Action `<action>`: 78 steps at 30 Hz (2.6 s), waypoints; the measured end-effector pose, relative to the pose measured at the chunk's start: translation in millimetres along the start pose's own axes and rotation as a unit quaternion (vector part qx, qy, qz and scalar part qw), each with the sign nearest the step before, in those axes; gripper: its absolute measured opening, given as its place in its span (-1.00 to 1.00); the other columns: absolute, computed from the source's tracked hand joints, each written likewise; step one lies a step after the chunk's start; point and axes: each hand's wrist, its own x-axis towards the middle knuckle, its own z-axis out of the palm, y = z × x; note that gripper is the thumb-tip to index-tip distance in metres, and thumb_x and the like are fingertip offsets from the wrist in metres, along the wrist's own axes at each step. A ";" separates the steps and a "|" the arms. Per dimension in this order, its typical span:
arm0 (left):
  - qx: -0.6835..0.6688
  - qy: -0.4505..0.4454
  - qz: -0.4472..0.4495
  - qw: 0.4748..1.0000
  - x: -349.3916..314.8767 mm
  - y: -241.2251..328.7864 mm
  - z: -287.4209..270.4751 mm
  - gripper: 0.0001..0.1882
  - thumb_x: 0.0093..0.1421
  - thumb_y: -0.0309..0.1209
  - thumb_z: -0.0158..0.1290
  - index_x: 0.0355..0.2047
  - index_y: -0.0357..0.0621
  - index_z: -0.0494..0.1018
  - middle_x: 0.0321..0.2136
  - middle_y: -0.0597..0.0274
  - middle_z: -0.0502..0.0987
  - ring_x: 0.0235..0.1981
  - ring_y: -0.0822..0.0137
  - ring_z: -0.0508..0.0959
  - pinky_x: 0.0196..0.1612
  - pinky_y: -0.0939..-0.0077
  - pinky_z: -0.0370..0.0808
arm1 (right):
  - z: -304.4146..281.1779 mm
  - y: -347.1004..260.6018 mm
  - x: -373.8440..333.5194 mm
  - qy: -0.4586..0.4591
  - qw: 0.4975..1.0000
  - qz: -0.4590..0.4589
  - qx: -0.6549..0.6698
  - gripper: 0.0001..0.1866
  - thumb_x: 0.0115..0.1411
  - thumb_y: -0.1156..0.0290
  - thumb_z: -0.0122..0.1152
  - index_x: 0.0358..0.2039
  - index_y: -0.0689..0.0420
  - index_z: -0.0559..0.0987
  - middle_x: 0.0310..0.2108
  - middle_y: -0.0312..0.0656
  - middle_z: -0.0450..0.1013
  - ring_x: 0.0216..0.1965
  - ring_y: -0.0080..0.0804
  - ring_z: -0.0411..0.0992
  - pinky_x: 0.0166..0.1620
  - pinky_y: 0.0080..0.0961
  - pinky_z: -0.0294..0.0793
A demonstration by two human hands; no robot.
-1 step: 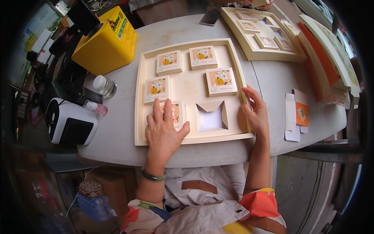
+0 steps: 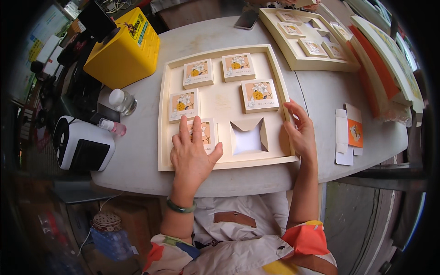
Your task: The person assembles small decorative boxes by folding flaps and placing them into a wooden tray. They repeat this process for several boxes, then handle a large white sheet of paper at the end.
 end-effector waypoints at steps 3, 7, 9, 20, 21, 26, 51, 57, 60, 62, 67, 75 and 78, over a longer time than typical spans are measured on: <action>-0.009 0.013 0.009 1.000 -1.3 -1.1 1.7 -0.17 -0.04 -0.02 0.16 0.21 -0.13 0.21 0.22 -0.08 0.11 -0.09 -0.03 0.35 -0.12 0.13 0.44 | 0.0 5.3 -1.0 0.008 1.000 -0.013 0.010 -0.52 0.02 0.69 -0.06 -0.01 0.10 0.49 0.19 -0.12 0.28 0.11 -0.31 0.34 0.10 -0.39 0.34; -0.007 0.004 0.001 1.000 0.2 2.4 -0.3 -0.18 -0.03 -0.06 0.16 0.21 -0.12 0.20 0.22 -0.07 0.13 -0.07 -0.05 0.36 -0.09 0.12 0.43 | -0.4 0.4 0.9 0.004 1.000 -0.009 0.000 -0.53 0.02 0.69 -0.06 -0.03 0.10 0.49 0.18 -0.13 0.29 0.10 -0.32 0.34 0.08 -0.41 0.35; -0.014 -0.028 -0.027 0.999 1.5 6.1 -9.4 -0.20 -0.01 -0.09 0.16 0.22 -0.10 0.18 0.22 -0.05 0.14 0.01 -0.08 0.35 -0.02 0.13 0.41 | 0.8 0.0 0.8 -0.006 1.000 -0.010 0.014 -0.53 0.02 0.69 -0.06 -0.03 0.11 0.49 0.18 -0.14 0.29 0.09 -0.32 0.35 0.07 -0.43 0.36; -0.012 0.028 0.025 0.999 -1.1 -0.2 -0.3 -0.20 -0.02 -0.04 0.15 0.18 -0.19 0.24 0.18 -0.16 0.16 -0.12 -0.05 0.38 -0.14 0.14 0.45 | 0.5 -2.2 -0.2 0.007 1.000 -0.014 -0.001 -0.55 0.02 0.69 -0.06 -0.05 0.13 0.50 0.18 -0.14 0.29 0.07 -0.31 0.37 0.05 -0.43 0.37; -0.012 0.033 0.027 0.999 -1.1 -0.5 -0.2 -0.20 -0.02 -0.04 0.15 0.18 -0.20 0.25 0.18 -0.16 0.16 -0.13 -0.05 0.38 -0.14 0.14 0.45 | 0.5 -2.7 -0.2 0.007 1.000 -0.016 -0.002 -0.55 0.02 0.68 -0.06 -0.05 0.13 0.50 0.18 -0.14 0.29 0.07 -0.31 0.37 0.05 -0.43 0.37; -0.030 -0.014 0.000 0.999 0.4 2.4 -7.7 -0.20 0.01 -0.06 0.15 0.21 -0.15 0.20 0.20 -0.11 0.16 -0.03 -0.10 0.36 -0.04 0.14 0.40 | 0.8 -0.7 -0.2 0.008 1.000 -0.019 0.009 -0.55 0.01 0.68 -0.06 -0.05 0.13 0.50 0.18 -0.14 0.29 0.06 -0.31 0.37 0.05 -0.43 0.37; -0.032 -0.044 0.010 0.998 4.6 -4.9 -2.8 -0.16 0.00 -0.03 0.14 0.21 -0.22 0.17 0.21 -0.15 0.11 -0.01 -0.11 0.32 -0.04 0.07 0.40 | 0.6 -2.1 -1.1 0.006 1.000 -0.007 0.001 -0.55 0.01 0.68 -0.06 -0.06 0.14 0.51 0.18 -0.09 0.28 0.12 -0.27 0.33 0.10 -0.38 0.32; -0.029 -0.003 0.024 0.999 -0.6 -4.5 4.7 -0.14 -0.01 0.01 0.14 0.21 -0.21 0.17 0.20 -0.17 0.10 -0.04 -0.07 0.30 0.00 0.08 0.32 | 0.4 -4.5 -1.4 0.009 1.000 -0.012 -0.013 -0.55 0.01 0.67 -0.05 -0.06 0.14 0.51 0.18 -0.08 0.29 0.09 -0.30 0.35 0.07 -0.40 0.34; -0.011 -0.015 0.032 0.999 -2.8 -5.0 2.7 -0.10 0.02 0.02 0.13 0.25 -0.22 0.09 0.23 -0.18 0.05 0.10 -0.12 0.21 0.12 0.04 0.17 | 1.5 -4.0 -1.3 0.005 1.000 -0.008 0.004 -0.56 0.01 0.67 -0.05 -0.06 0.14 0.51 0.18 -0.08 0.28 0.07 -0.32 0.36 0.05 -0.42 0.34; -0.015 -0.034 0.035 0.999 -2.8 -5.4 2.1 -0.07 0.04 0.08 0.11 0.27 -0.23 0.05 0.24 -0.20 0.01 0.14 -0.15 0.16 0.16 0.00 0.11 | 0.2 -7.2 -1.4 0.009 1.000 -0.006 -0.005 -0.56 0.01 0.68 -0.05 -0.06 0.14 0.51 0.18 -0.09 0.28 0.06 -0.33 0.36 0.05 -0.43 0.34; -0.034 -0.082 0.034 0.995 -5.8 -15.9 4.8 -0.04 0.09 0.15 0.05 0.29 -0.24 -0.01 0.27 -0.21 -0.06 0.22 -0.18 0.05 0.21 -0.01 0.02 | 4.6 -4.2 -2.4 0.007 1.000 -0.015 0.003 -0.56 0.01 0.70 -0.06 -0.07 0.14 0.50 0.18 -0.12 0.28 0.06 -0.34 0.36 0.06 -0.44 0.34; -0.017 -0.030 0.037 0.999 -10.1 -5.4 2.0 -0.09 0.10 0.09 0.08 0.28 -0.22 0.04 0.28 -0.18 -0.04 0.27 -0.13 -0.01 0.23 0.00 -0.01 | 1.6 8.9 -2.3 0.006 0.998 -0.003 0.069 -0.56 0.04 0.70 -0.03 -0.04 0.14 0.50 0.23 -0.15 0.20 -0.04 -0.42 0.41 -0.04 -0.53 0.42; -0.051 -0.015 0.079 0.995 -27.3 1.1 -10.0 -0.05 -0.03 0.07 0.20 0.26 -0.16 0.12 0.29 -0.13 -0.03 0.31 -0.14 -0.05 0.26 -0.12 -0.04 | 8.6 4.7 -2.1 -0.006 0.991 0.022 0.134 -0.58 0.05 0.67 0.01 -0.04 0.13 0.50 0.22 -0.16 0.22 -0.15 -0.44 0.45 -0.11 -0.56 0.46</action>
